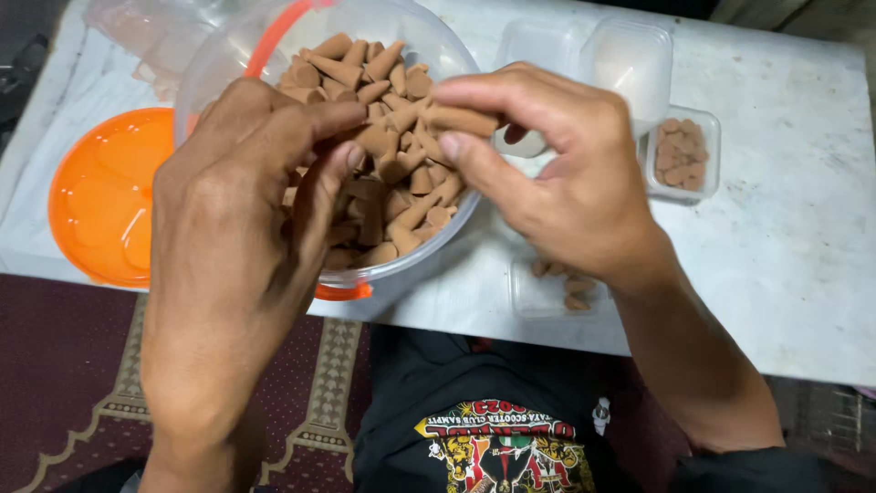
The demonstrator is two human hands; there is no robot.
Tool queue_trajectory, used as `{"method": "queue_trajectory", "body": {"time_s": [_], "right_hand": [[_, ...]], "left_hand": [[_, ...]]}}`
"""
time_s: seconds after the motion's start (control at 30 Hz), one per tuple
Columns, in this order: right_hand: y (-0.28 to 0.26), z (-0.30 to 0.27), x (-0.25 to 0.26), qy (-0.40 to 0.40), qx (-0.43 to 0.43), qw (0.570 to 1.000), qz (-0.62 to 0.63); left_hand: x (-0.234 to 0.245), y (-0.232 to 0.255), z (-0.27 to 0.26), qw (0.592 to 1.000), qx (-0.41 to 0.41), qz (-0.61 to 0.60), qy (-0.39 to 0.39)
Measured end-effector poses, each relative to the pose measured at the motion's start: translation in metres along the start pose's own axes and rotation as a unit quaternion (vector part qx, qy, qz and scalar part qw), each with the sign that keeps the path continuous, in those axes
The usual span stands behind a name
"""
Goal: The person picks up incense cones from a large bucket and places them into smaller clear plastic containers by hand.
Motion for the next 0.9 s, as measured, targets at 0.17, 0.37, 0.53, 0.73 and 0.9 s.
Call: {"method": "queue_trajectory", "body": {"time_s": [0.17,0.37,0.53,0.73,0.9], "right_hand": [[0.009,0.009,-0.023,-0.111,-0.020,0.991,-0.070],[-0.017,-0.003,0.003,-0.049,0.000,0.997,-0.062],[-0.016,-0.033,0.019,-0.033,-0.024,0.995,-0.091],[-0.001,-0.081,0.048,0.058,-0.103,0.990,-0.075],[0.030,-0.135,0.061,0.093,-0.181,0.978,-0.036]], "left_hand": [[0.008,-0.012,-0.010,0.999,0.023,-0.039,-0.005],[-0.004,0.010,0.001,0.988,-0.036,-0.148,-0.004],[-0.029,0.038,0.014,0.973,-0.063,-0.221,-0.013],[-0.059,0.072,0.016,0.952,-0.089,-0.288,-0.050],[-0.093,0.083,-0.012,0.936,-0.092,-0.337,-0.043]]}}
Point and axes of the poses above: each hand's wrist, its own z-axis towards the middle knuckle, its own x-axis out of the back of the hand, y = z × x, the point moved 8 cm from there along z, towards the middle knuckle, and after that the axes turned 7 degrees about z, right-handed, at the moved point
